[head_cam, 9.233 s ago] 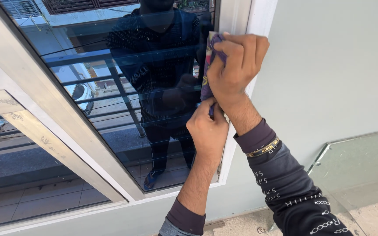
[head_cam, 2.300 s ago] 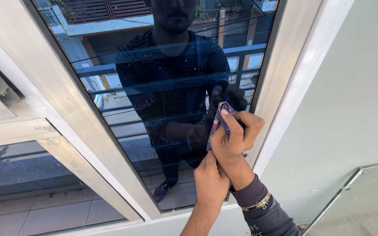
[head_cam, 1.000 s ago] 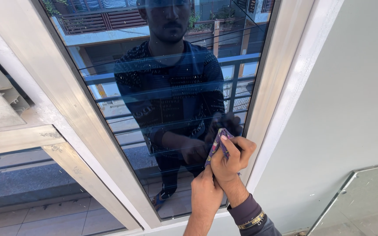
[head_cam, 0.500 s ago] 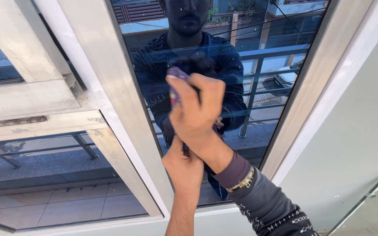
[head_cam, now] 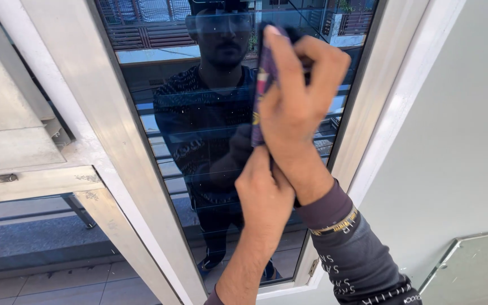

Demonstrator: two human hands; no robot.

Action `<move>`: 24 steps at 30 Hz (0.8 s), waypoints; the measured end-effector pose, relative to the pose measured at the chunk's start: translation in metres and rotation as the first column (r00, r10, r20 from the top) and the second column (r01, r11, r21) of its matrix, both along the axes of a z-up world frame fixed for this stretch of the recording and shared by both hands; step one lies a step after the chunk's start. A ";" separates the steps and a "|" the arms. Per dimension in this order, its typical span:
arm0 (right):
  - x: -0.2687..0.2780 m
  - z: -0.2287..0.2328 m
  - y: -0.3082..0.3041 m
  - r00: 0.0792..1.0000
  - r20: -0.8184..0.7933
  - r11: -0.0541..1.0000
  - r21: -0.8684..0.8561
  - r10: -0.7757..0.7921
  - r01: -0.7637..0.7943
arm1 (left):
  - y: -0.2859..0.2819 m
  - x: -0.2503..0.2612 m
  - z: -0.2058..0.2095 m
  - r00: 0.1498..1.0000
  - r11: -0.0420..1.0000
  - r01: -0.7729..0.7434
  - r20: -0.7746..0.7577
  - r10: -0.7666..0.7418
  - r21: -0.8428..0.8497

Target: The person wipes a large glass window pane with a patterned cloth using both hands. They move the cloth in vertical and horizontal strokes across the surface, covering the lower, middle, and upper sections of the window.

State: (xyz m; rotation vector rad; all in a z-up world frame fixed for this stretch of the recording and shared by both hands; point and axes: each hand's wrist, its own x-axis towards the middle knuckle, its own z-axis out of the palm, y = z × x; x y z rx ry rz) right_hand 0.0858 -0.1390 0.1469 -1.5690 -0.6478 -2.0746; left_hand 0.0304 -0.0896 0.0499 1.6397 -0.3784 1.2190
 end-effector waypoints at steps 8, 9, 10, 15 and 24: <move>0.002 -0.039 -0.046 0.994 -0.088 0.977 0.194 -0.072 0.088 | -0.020 -0.003 -0.016 0.979 0.960 0.136 -0.179 -0.093 0.246; 0.005 -0.031 -0.042 0.996 -0.067 0.975 0.213 -0.056 0.069 | -0.015 -0.001 -0.011 0.985 0.959 0.115 -0.156 -0.075 0.261; 0.007 -0.023 -0.038 0.997 -0.050 0.975 0.212 -0.055 0.064 | -0.010 0.000 -0.005 0.989 0.958 0.095 -0.136 -0.060 0.270; 0.010 -0.002 -0.015 0.997 0.009 0.994 0.071 -0.078 0.077 | -0.002 0.003 -0.002 0.988 0.985 0.043 -0.151 -0.018 0.166; -0.009 -0.112 -0.058 0.983 -0.065 0.986 -0.020 -0.169 0.168 | -0.067 -0.011 -0.106 0.932 0.981 0.190 -0.308 -0.191 -0.033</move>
